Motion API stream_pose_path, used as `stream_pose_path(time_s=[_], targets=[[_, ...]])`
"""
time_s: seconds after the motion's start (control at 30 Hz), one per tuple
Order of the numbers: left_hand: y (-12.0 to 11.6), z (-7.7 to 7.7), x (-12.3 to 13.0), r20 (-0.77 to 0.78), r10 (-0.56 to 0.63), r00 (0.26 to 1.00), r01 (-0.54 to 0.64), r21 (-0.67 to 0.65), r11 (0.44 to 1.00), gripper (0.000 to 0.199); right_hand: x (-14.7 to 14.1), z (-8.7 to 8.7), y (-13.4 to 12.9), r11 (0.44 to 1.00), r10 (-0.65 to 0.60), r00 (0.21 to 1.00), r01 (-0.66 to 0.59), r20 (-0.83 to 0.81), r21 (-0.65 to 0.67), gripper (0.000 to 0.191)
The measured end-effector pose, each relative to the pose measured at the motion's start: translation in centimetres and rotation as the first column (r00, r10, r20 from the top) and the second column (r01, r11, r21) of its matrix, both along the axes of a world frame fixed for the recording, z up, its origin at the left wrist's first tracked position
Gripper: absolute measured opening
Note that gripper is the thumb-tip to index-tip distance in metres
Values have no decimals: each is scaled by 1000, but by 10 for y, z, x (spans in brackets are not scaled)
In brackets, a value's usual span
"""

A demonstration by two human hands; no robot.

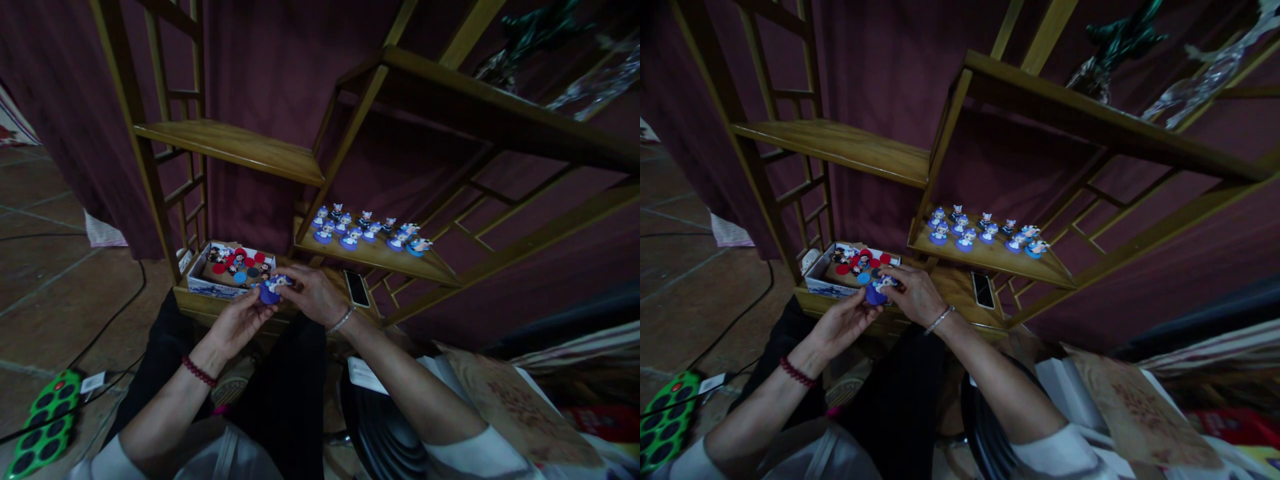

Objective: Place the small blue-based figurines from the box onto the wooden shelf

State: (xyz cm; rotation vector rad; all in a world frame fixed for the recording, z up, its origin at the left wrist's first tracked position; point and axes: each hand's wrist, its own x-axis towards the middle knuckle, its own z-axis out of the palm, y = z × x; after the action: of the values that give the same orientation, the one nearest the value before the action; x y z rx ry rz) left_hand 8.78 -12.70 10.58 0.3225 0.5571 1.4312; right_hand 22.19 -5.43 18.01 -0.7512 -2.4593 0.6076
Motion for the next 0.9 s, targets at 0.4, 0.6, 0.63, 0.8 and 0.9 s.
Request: stream_pose_path(time_s=[0.4, 0.6, 0.63, 0.8, 0.9], targets=[[5, -11, 0, -32, 19, 999, -17, 50, 999, 18, -3, -3, 5, 999, 41, 998, -40, 41, -35, 21], [5, -12, -3, -31, 18, 999, -17, 38, 999, 19, -6, -6, 9, 998, 54, 997, -51, 57, -45, 20], [5, -12, -3, -30, 24, 999, -23, 33, 999, 18, -7, -6, 9, 998, 56, 996, -53, 63, -41, 20], [6, -18, -4, -30, 34, 999, -33, 40, 999, 18, -11, -4, 10, 997, 75, 990, -74, 118, -12, 20], [7, -20, -4, -28, 39, 999, -38, 49, 998, 18, -13, -2, 11, 993, 110, 981, -115, 158, 23, 18]])
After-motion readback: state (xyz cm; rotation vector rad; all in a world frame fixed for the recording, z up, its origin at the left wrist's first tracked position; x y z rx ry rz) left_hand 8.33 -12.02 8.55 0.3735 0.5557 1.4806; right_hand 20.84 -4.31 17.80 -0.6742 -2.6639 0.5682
